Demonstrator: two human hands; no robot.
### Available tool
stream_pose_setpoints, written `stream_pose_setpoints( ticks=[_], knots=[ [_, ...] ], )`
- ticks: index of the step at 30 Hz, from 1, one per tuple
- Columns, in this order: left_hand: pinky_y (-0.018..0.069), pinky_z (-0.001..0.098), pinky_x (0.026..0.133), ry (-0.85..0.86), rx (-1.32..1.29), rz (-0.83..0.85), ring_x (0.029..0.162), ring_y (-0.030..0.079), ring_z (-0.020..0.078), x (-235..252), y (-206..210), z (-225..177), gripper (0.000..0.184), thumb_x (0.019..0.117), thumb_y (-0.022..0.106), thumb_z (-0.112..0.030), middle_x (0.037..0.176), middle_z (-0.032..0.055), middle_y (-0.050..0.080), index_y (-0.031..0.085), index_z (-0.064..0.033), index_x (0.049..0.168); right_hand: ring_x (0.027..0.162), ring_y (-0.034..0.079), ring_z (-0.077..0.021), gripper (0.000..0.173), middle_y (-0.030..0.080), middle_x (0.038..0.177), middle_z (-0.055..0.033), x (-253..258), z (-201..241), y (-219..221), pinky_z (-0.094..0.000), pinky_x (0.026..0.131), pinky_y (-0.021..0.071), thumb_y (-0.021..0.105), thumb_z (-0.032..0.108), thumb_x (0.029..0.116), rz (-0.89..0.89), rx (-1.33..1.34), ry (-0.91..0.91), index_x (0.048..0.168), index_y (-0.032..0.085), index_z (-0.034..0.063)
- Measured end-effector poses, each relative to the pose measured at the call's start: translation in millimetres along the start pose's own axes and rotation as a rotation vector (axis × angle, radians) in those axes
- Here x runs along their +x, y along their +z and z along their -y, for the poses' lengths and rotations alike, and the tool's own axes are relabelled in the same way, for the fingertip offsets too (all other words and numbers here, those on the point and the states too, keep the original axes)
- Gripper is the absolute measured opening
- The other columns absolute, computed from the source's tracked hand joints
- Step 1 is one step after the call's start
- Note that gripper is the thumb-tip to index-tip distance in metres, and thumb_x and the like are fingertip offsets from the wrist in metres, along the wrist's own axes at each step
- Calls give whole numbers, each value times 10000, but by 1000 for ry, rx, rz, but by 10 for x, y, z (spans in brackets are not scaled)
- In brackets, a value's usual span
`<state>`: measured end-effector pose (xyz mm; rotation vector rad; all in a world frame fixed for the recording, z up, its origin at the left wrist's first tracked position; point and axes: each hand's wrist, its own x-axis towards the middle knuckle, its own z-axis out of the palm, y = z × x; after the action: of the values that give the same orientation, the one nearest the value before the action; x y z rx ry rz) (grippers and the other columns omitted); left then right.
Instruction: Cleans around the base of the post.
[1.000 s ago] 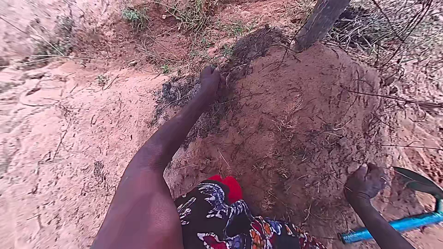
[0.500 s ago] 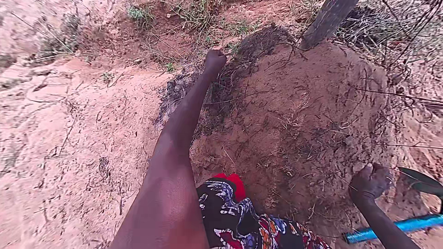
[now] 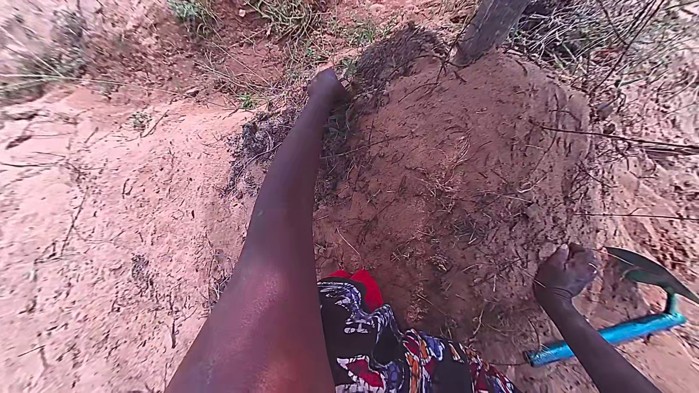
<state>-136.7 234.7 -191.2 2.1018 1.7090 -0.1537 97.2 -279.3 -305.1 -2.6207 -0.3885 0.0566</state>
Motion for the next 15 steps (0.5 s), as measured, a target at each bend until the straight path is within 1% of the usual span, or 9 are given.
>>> stream_pose_setpoints(
  ticks=[6, 8, 9, 10, 11, 12, 13, 15],
  knots=[
    [447, 672, 1023, -3, -14, -39, 1313, 535, 472, -33, -29, -63, 480, 908, 702, -177, 1374, 327, 556, 580, 120, 1264, 1433, 426, -494, 481, 479, 1471, -381, -17, 24, -10, -541, 1203, 291, 373, 199, 1091, 12, -13, 18, 1427, 493, -124],
    [436, 669, 1041, 12, -63, -64, 1339, 513, 474, 25, -99, -60, 441, 933, 653, -127, 1403, 329, 535, 572, 113, 1294, 1433, 426, -498, 484, 477, 1473, -382, -26, 44, -22, -547, 1198, 298, 368, 206, 1096, 22, -22, 34, 1440, 484, -115],
    [433, 658, 1050, 22, -87, -67, 1351, 505, 465, 58, -143, -57, 425, 957, 610, -130, 1416, 322, 527, 564, 104, 1308, 1425, 432, -501, 482, 482, 1465, -383, -22, 44, -20, -550, 1194, 304, 371, 207, 1096, 19, -22, 30, 1435, 486, -115],
    [436, 655, 1049, 33, -117, -67, 1337, 517, 461, 99, -166, -53, 410, 959, 602, -114, 1401, 322, 539, 567, 107, 1303, 1421, 434, -503, 479, 485, 1460, -384, -15, 32, -15, -550, 1194, 303, 377, 206, 1093, 13, -16, 21, 1429, 491, -117],
    [446, 646, 1038, 41, -137, -53, 1305, 542, 453, 117, -168, -60, 403, 954, 604, -91, 1378, 319, 556, 568, 113, 1299, 1420, 434, -503, 477, 484, 1460, -384, -18, 19, -17, -549, 1195, 301, 379, 204, 1091, 12, -13, 13, 1423, 495, -118],
    [469, 624, 1009, 46, -138, -34, 1252, 579, 436, 103, -162, -76, 373, 955, 600, -80, 1336, 309, 581, 574, 116, 1271, 1415, 442, -501, 474, 486, 1457, -385, -22, 14, -17, -550, 1191, 308, 382, 201, 1088, 10, -11, 10, 1417, 503, -117],
    [473, 624, 1004, 45, -120, -17, 1239, 588, 435, 84, -157, -89, 366, 958, 602, -78, 1324, 312, 585, 571, 123, 1262, 1415, 442, -502, 471, 486, 1457, -386, -23, 25, -18, -551, 1189, 310, 382, 193, 1083, 12, -10, 8, 1414, 506, -118],
    [456, 648, 1019, 28, -37, -4, 1284, 563, 456, -3, -133, -106, 395, 966, 597, -115, 1355, 327, 566, 562, 136, 1270, 1416, 437, -508, 468, 484, 1457, -390, -32, 49, -32, -553, 1191, 302, 377, 181, 1083, 14, -10, 14, 1417, 506, -120]
  ],
)
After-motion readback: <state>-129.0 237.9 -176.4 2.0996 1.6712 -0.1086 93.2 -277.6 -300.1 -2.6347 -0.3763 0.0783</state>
